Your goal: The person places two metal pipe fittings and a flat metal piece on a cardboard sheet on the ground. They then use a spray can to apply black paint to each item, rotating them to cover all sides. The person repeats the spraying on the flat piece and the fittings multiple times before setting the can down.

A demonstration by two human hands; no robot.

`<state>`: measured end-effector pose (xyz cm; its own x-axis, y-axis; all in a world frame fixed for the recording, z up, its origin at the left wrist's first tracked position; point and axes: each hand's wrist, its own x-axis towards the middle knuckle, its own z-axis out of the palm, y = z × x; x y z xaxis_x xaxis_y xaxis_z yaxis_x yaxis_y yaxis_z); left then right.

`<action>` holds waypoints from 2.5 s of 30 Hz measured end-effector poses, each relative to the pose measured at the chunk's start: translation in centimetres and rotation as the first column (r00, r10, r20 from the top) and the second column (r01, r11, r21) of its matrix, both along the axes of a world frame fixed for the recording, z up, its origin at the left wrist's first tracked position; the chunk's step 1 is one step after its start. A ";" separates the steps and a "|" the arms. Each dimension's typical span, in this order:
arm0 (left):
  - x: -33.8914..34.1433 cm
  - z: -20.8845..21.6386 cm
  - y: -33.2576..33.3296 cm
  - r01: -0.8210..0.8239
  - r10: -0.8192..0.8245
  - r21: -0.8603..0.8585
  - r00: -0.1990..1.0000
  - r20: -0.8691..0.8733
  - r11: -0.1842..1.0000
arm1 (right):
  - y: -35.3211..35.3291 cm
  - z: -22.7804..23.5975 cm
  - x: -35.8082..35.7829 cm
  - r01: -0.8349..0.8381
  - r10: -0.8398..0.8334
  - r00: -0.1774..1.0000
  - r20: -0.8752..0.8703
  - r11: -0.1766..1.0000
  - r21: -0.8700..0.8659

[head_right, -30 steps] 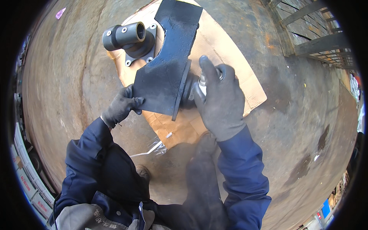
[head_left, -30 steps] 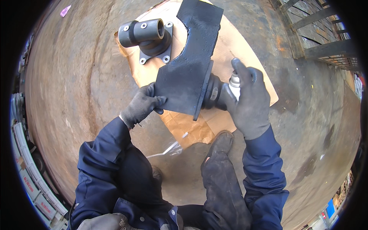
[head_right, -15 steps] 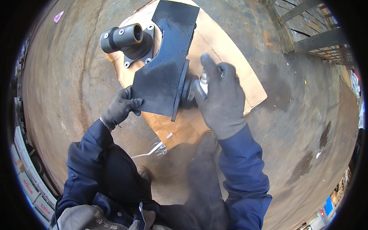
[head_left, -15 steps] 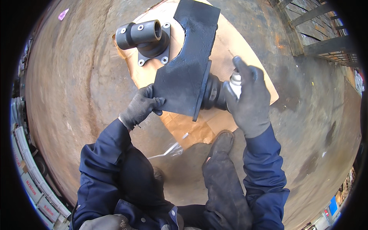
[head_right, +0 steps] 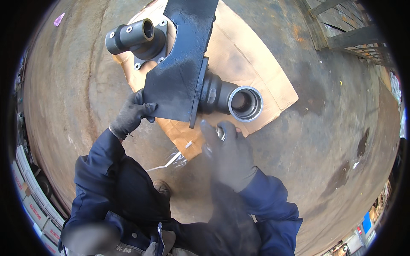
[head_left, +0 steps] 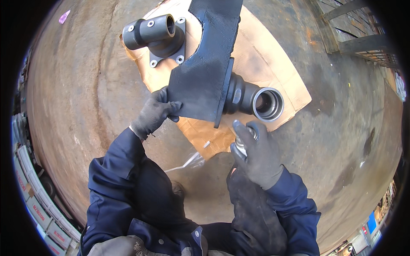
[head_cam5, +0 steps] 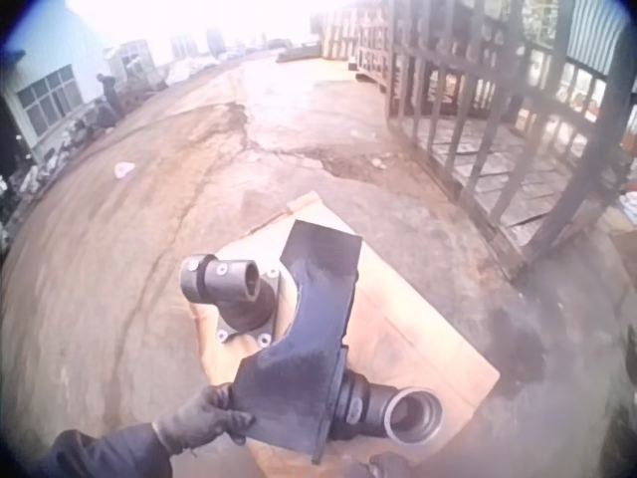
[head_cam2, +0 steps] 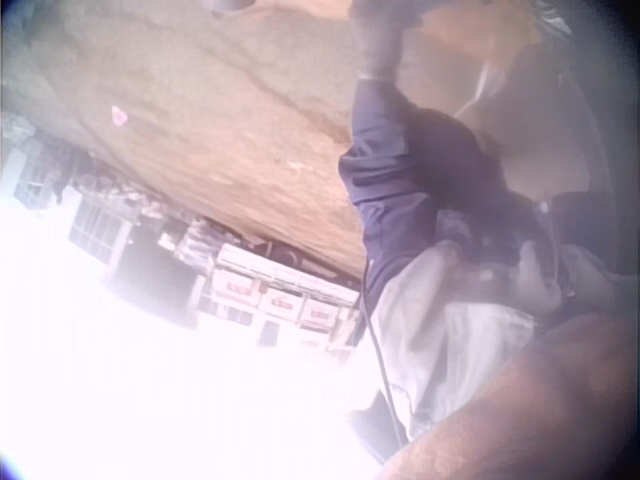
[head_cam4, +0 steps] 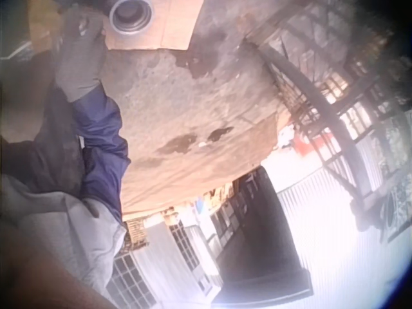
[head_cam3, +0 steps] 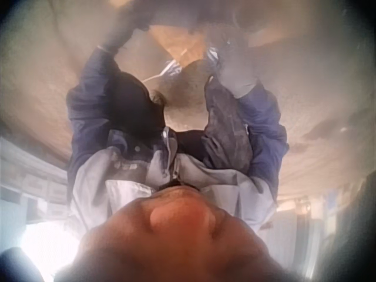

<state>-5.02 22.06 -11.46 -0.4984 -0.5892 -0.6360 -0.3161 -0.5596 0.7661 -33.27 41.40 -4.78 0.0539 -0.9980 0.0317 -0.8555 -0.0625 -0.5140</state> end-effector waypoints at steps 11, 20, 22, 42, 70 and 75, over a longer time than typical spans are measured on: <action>0.0 -0.3 0.0 0.010 -0.010 -0.021 1.000 0.001 1.000 | 3.9 -0.7 -2.3 0.392 -0.354 0.850 0.391 0.920 -0.021; -0.4 0.2 -0.4 0.009 -0.011 -0.098 1.000 -0.018 0.995 | 5.3 -2.0 -3.4 0.421 -0.394 0.840 0.373 0.907 0.010; -0.8 0.9 -0.4 0.001 -0.005 -0.119 0.999 -0.038 0.993 | 5.3 -2.2 -3.5 0.429 -0.404 0.830 0.385 0.903 0.023; 0.9 1.8 1.2 -0.165 0.153 -0.164 0.985 -0.085 0.973 | 4.0 -13.3 -16.1 0.834 -0.649 0.512 0.563 0.533 -0.145; 0.8 2.7 1.8 -0.198 0.184 -0.132 0.977 -0.109 0.971 | -5.3 -9.7 -1.2 -0.017 0.093 0.917 -0.388 0.981 0.196; 0.5 2.5 1.9 -0.231 0.216 -0.113 0.967 -0.132 0.966 | -3.4 -9.2 -0.9 -0.065 0.123 0.955 -0.270 0.975 0.214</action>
